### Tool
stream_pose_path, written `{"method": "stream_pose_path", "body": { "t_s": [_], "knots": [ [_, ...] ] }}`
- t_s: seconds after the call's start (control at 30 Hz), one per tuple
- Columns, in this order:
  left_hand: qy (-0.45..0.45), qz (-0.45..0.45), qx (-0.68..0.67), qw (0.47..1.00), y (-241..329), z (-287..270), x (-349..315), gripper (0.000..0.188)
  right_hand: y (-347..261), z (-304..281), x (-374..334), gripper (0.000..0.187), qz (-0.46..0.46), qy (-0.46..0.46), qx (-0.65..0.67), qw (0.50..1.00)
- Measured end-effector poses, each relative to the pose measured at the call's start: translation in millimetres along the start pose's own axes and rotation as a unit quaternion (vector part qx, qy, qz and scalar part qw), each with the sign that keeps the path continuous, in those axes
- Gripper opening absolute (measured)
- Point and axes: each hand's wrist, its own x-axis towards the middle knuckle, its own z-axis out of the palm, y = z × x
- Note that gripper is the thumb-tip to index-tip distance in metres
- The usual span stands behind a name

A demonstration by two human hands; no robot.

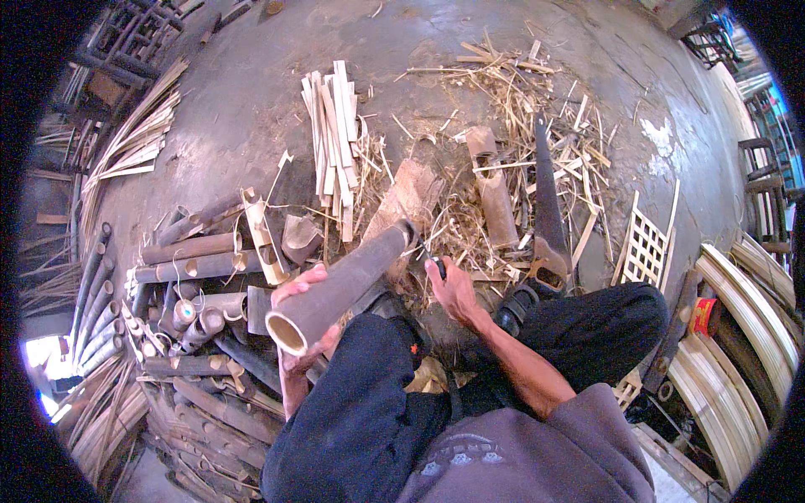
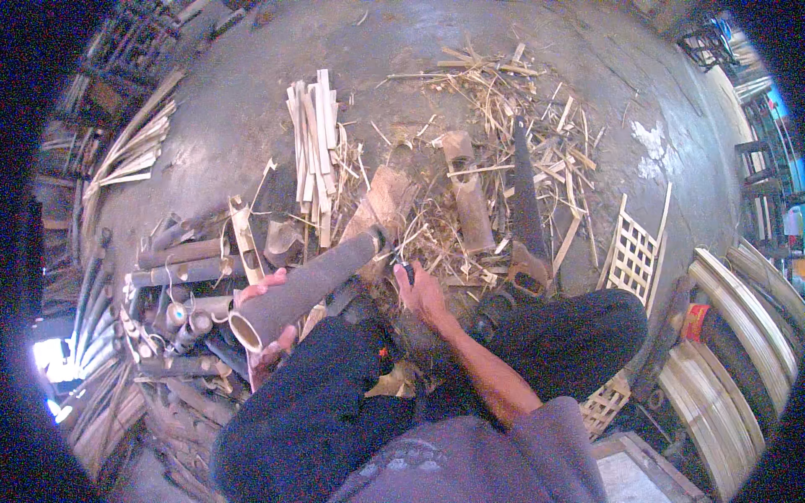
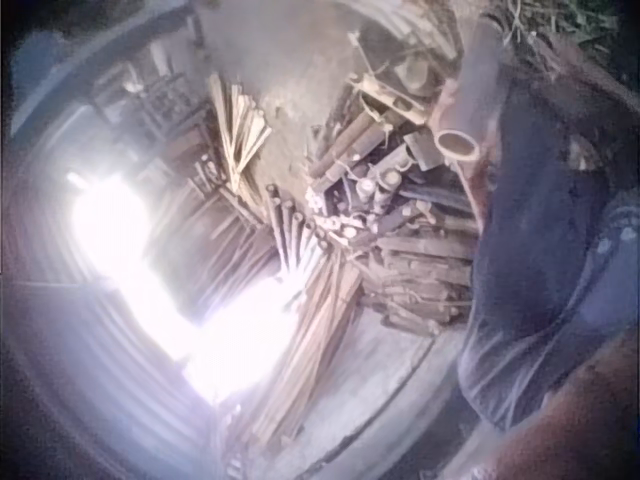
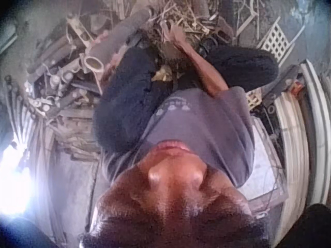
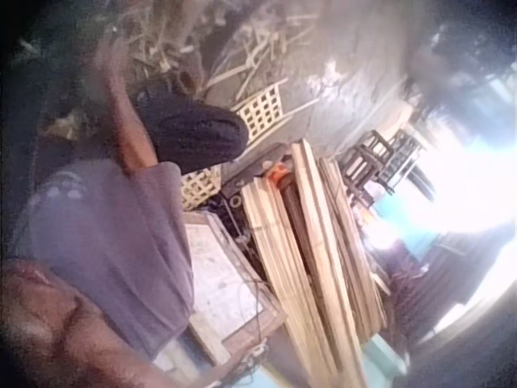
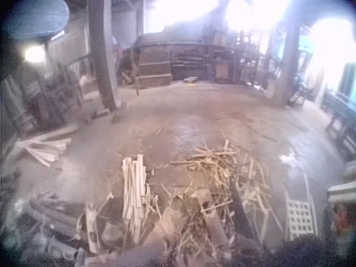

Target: The person sits on the floor and works with bamboo pieces, using a saw and a mallet to cut and shape them. They handle multiple bamboo segments, aligning and striking them to form lattice-like structures.

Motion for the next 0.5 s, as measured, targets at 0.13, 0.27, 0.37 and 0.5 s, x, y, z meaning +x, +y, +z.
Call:
{"method": "stream_pose_path", "body": {
  "t_s": [0.13, 0.27, 0.37, 0.5],
  "knots": [
    [-0.071, 0.018, 0.029, 0.997, 9, -9, -6, 0.069, -45, -22, -31, 0.057, -0.032, -0.075, -0.024, 0.996],
    [-0.111, -0.013, 0.034, 0.993, 10, -12, -3, 0.068, -15, -20, -4, 0.056, 0.004, -0.015, -0.007, 1.000],
    [-0.138, -0.017, 0.029, 0.990, 15, -17, -1, 0.070, -24, -24, -26, 0.059, -0.022, -0.050, -0.016, 0.998],
    [-0.235, -0.053, 0.002, 0.971, 17, -16, 10, 0.066, 26, -20, 3, 0.049, -0.022, 0.054, -0.067, 0.996]
  ]
}}
